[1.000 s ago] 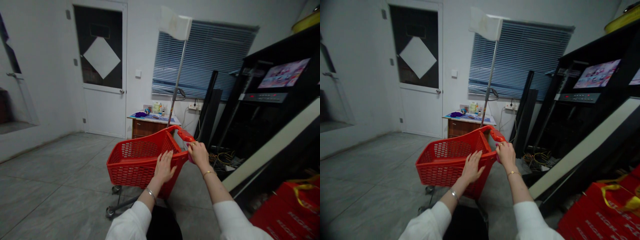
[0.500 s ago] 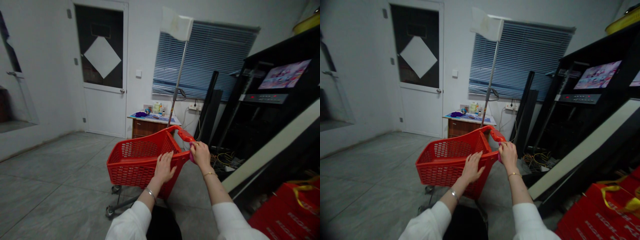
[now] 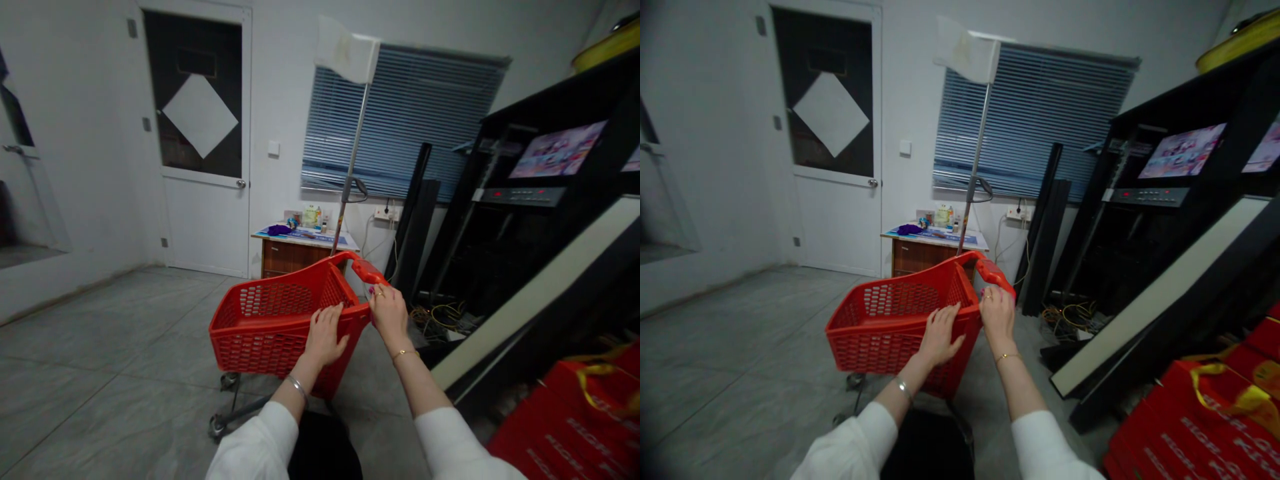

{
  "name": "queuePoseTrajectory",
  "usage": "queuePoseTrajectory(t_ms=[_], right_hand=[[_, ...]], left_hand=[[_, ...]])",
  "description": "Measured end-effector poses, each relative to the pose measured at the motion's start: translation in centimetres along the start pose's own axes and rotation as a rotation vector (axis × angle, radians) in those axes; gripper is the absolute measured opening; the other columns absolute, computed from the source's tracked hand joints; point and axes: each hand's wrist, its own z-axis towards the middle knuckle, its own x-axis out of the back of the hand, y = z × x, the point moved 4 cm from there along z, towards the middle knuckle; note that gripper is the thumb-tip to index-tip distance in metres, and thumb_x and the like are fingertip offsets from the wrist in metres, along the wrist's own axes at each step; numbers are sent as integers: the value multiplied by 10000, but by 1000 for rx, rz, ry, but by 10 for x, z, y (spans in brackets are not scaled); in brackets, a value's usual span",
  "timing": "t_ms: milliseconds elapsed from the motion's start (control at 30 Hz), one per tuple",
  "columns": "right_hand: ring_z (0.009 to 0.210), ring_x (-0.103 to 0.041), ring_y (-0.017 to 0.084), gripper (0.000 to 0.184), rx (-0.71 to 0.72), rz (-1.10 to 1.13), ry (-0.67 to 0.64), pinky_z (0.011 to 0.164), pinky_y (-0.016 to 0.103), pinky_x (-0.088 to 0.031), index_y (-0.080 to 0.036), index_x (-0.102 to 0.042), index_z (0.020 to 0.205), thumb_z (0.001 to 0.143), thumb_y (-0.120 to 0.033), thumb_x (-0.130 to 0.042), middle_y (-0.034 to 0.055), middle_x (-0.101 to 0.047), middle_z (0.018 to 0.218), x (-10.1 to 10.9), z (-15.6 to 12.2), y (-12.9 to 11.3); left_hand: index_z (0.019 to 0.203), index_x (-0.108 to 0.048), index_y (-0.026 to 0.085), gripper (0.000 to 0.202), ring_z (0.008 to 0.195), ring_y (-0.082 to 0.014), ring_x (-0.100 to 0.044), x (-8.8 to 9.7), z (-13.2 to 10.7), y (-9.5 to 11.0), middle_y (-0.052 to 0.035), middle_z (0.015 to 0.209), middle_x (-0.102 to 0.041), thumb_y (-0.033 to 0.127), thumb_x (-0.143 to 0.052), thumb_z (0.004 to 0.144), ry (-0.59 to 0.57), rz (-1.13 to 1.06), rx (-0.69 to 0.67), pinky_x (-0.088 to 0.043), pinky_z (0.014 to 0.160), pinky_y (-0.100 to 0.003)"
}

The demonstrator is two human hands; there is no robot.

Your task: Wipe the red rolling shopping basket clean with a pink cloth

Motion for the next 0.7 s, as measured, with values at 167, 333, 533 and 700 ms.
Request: queuePoseTrajectory(t_ms=[167, 333, 533, 700], right_hand=[[1113, -549, 253, 334, 186, 43, -38, 992, 394, -423, -146, -661, 1193, 913, -170, -481, 131, -670, 1183, 0, -15, -41], [1180, -530, 262, 352, 89, 24, 57, 1001, 409, -441, -131, -660, 1196, 926, -210, -448, 138, -684, 1151, 2, -4, -8], [1103, -560, 247, 347, 139, 16, 23, 994, 385, -434, -110, -660, 1187, 922, -182, -448, 137, -688, 1154, -5, -17, -33], [1134, -552, 240, 348, 147, 64, -4, 1008, 386, -422, -130, -670, 1179, 917, -196, -450, 131, -686, 1169, -6, -5, -14]], left_hand=[[1508, -265, 202, 783, 1360, -268, -412, 1, -1, -1, -104, 1466, -486, 315, -600, 809, -11, -7, -8, -251, 1169, -499], [1515, -265, 218, 776, 1352, -271, -423, 3, 0, 1, -105, 1465, -490, 318, -585, 815, -36, -26, 3, -264, 1160, -502], [1501, -288, 203, 779, 1359, -276, -408, 1, 0, 1, -110, 1463, -486, 306, -597, 794, -10, -29, 6, -243, 1166, -510], [1497, -295, 220, 768, 1341, -268, -429, 3, 0, -1, -102, 1447, -503, 311, -600, 797, -30, -34, -7, -268, 1157, -489]])
